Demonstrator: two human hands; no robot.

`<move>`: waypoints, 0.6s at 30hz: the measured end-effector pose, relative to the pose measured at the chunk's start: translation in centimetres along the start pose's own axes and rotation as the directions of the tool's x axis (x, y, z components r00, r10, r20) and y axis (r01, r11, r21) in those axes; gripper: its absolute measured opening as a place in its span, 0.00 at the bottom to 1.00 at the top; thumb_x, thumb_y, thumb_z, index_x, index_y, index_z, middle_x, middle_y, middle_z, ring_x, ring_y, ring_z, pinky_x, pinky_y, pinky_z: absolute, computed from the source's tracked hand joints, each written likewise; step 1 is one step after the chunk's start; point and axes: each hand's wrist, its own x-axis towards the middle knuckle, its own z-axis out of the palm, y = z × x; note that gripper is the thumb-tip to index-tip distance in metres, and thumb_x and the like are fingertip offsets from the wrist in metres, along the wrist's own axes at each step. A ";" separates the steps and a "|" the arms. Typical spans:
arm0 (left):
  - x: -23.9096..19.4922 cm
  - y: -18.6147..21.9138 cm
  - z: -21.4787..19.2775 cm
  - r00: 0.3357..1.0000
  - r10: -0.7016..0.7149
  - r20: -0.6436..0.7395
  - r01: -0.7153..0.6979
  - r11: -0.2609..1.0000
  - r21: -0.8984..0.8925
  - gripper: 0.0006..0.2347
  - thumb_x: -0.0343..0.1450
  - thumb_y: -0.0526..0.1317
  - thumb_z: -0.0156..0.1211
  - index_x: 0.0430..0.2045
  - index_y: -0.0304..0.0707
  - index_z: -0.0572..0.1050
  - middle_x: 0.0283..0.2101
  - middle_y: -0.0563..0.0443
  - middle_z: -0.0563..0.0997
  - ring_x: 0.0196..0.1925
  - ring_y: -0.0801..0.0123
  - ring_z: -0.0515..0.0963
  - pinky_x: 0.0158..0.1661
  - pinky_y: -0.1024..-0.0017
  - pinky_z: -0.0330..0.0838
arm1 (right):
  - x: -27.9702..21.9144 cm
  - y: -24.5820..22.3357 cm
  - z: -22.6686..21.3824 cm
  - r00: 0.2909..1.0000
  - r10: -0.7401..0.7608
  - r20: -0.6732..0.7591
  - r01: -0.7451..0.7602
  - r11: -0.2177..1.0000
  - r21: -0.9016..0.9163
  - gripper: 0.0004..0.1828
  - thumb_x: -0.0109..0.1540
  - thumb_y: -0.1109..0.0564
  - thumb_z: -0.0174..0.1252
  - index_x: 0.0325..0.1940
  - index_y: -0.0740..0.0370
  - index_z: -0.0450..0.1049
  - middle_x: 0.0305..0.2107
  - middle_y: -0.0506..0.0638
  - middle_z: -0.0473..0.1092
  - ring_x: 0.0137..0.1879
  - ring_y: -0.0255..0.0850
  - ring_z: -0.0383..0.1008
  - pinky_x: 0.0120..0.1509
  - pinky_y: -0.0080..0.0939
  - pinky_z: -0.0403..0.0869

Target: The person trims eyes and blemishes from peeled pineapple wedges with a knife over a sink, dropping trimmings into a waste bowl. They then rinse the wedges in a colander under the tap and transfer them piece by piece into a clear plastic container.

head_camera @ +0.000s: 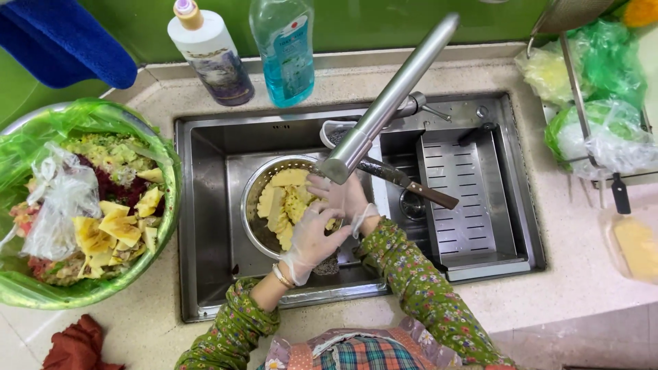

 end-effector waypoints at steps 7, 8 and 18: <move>1.7 -3.2 -0.5 0.999 -0.028 0.036 0.032 0.994 -0.104 0.13 0.69 0.44 0.63 0.42 0.36 0.80 0.42 0.43 0.83 0.43 0.58 0.83 0.46 0.64 0.75 | 3.0 3.6 -2.2 0.987 -0.126 0.102 0.131 0.990 -0.046 0.32 0.69 0.44 0.53 0.71 0.68 0.62 0.58 0.60 0.71 0.61 0.49 0.76 0.67 0.49 0.77; 2.2 -4.7 -0.3 0.995 -0.096 -0.026 0.089 0.975 -0.204 0.13 0.70 0.42 0.60 0.43 0.34 0.79 0.42 0.46 0.83 0.43 0.63 0.83 0.46 0.66 0.76 | 3.6 4.6 -3.5 0.976 -0.172 0.134 0.179 0.983 -0.040 0.29 0.69 0.48 0.54 0.68 0.69 0.63 0.56 0.60 0.72 0.61 0.49 0.76 0.67 0.49 0.75; 9.7 -8.0 3.3 0.762 -0.623 0.176 0.334 0.146 -0.931 0.23 0.79 0.56 0.39 0.64 0.42 0.63 0.56 0.48 0.73 0.58 0.64 0.72 0.50 0.69 0.69 | 1.2 6.3 2.4 0.913 -0.405 0.055 0.299 0.572 -0.764 0.27 0.78 0.43 0.35 0.69 0.66 0.65 0.59 0.65 0.66 0.66 0.53 0.67 0.74 0.49 0.66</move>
